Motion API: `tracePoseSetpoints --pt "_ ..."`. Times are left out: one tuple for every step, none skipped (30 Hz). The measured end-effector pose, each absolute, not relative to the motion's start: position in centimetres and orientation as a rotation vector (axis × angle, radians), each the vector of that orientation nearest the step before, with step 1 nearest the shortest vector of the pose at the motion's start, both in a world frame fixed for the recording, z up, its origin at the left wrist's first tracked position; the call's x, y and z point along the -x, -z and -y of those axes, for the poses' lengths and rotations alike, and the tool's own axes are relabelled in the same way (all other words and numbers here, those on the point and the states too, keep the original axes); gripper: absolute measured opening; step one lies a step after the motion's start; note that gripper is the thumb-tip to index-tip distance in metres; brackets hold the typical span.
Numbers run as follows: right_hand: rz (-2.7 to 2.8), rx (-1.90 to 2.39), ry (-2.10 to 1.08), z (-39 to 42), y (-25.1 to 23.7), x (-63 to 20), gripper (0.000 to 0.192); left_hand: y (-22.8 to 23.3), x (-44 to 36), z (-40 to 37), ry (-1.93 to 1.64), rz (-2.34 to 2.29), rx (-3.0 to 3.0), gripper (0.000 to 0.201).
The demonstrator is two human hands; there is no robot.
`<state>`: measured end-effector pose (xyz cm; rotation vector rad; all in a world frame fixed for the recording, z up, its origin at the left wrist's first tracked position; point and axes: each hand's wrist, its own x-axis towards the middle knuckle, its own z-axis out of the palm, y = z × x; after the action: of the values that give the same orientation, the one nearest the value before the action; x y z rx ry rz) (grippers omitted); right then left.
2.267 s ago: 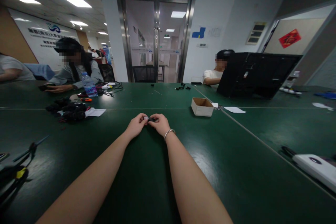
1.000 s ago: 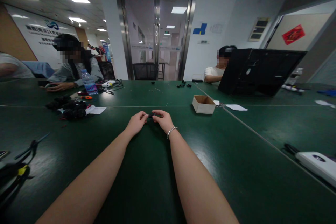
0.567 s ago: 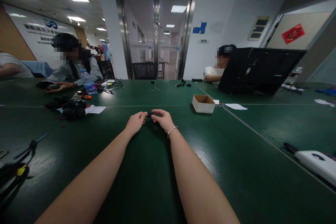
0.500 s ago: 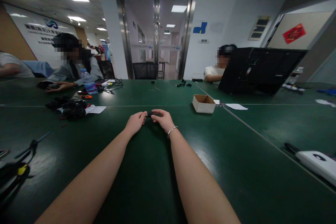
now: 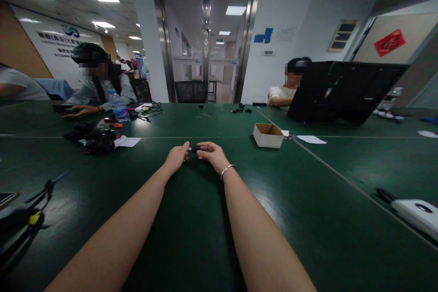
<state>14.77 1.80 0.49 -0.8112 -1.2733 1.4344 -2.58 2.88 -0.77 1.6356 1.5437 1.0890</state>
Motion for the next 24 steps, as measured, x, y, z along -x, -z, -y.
tracePoseSetpoints --pt "1.266 0.811 -1.442 -1.8 -0.5 -14.8 0.033 0.9 2.6 -2.9 -1.092 -1.531 -1.638 0.058" --pt "1.261 0.809 -1.45 -1.8 -0.6 -14.8 0.033 0.9 2.6 -3.0 -1.094 -1.521 -1.641 0.058" --pt "1.256 0.804 -1.457 -1.7 -0.6 -14.8 0.032 1.0 2.7 -3.0 -1.095 -1.513 -1.643 0.058" --pt "1.25 0.798 -1.465 -1.7 -0.6 -14.8 0.031 1.0 2.7 -3.0 -1.095 -1.509 -1.645 0.058" --pt "1.243 0.793 -1.475 -1.7 -0.7 -14.8 0.031 1.0 2.7 -3.0 -1.093 -1.508 -1.647 0.059" --pt "1.235 0.79 -1.484 -1.7 -0.7 -14.7 0.03 1.0 2.7 -3.0 -1.092 -1.507 -1.648 0.059" --pt "1.226 0.79 -1.491 -1.7 -0.7 -14.7 0.029 1.0 2.6 -2.9 -1.094 -1.507 -1.648 0.059" --pt "1.216 0.794 -1.496 -1.6 -0.8 -14.7 0.027 1.0 2.6 -2.9 -1.097 -1.505 -1.647 0.059" --pt "1.209 0.8 -1.499 -1.6 -0.8 -14.6 0.026 1.0 2.6 -2.9 -1.101 -1.501 -1.647 0.059" --pt "1.205 0.807 -1.502 -1.6 -0.9 -14.6 0.025 1.0 2.6 -2.9 -1.106 -1.49 -1.65 0.058" --pt "1.202 0.813 -1.501 -1.6 -0.9 -14.6 0.024 1.0 2.6 -2.8 -1.111 -1.474 -1.659 0.058" --pt "1.196 0.82 -1.499 -1.6 -0.9 -14.5 0.023 1.0 2.5 -2.8 -1.12 -1.452 -1.673 0.057" --pt "1.185 0.824 -1.498 -1.7 -0.9 -14.5 0.022 1.0 2.5 -2.7 -1.128 -1.424 -1.695 0.056" --pt "1.17 0.828 -1.497 -1.7 -0.8 -14.5 0.02 0.9 2.4 -2.6 -1.136 -1.398 -1.719 0.053" --pt "1.152 0.829 -1.497 -1.8 -0.8 -14.5 0.019 0.9 2.4 -2.5 -1.142 -1.378 -1.743 0.051" --pt "1.135 0.826 -1.498 -1.8 -0.7 -14.5 0.019 0.8 2.3 -2.4 -1.144 -1.365 -1.762 0.047" --pt "1.119 0.82 -1.5 -1.9 -0.6 -14.5 0.019 0.7 2.3 -2.3 -1.142 -1.361 -1.775 0.044" --pt "1.107 0.814 -1.502 -2.0 -0.6 -14.6 0.02 0.6 2.2 -2.2 -1.138 -1.362 -1.782 0.04" --pt "1.099 0.809 -1.502 -2.1 -0.5 -14.6 0.021 0.6 2.2 -2.1 -1.134 -1.364 -1.785 0.038" --pt "1.091 0.807 -1.498 -2.1 -0.4 -14.6 0.022 0.5 2.2 -2.1 -1.134 -1.362 -1.784 0.034" --pt "1.085 0.808 -1.49 -2.2 -0.3 -14.6 0.024 0.5 2.1 -2.0 -1.143 -1.351 -1.782 0.031" --pt "1.079 0.81 -1.481 -2.3 -0.3 -14.6 0.025 0.4 2.0 -2.0 -1.164 -1.33 -1.777 0.026" --pt "1.074 0.812 -1.471 -2.3 -0.2 -14.6 0.027 0.4 2.0 -2.0 -1.197 -1.297 -1.774 0.021" --pt "1.072 0.812 -1.462 -2.4 -0.1 -14.6 0.028 0.4 1.9 -2.0 -1.24 -1.259 -1.771 0.017"
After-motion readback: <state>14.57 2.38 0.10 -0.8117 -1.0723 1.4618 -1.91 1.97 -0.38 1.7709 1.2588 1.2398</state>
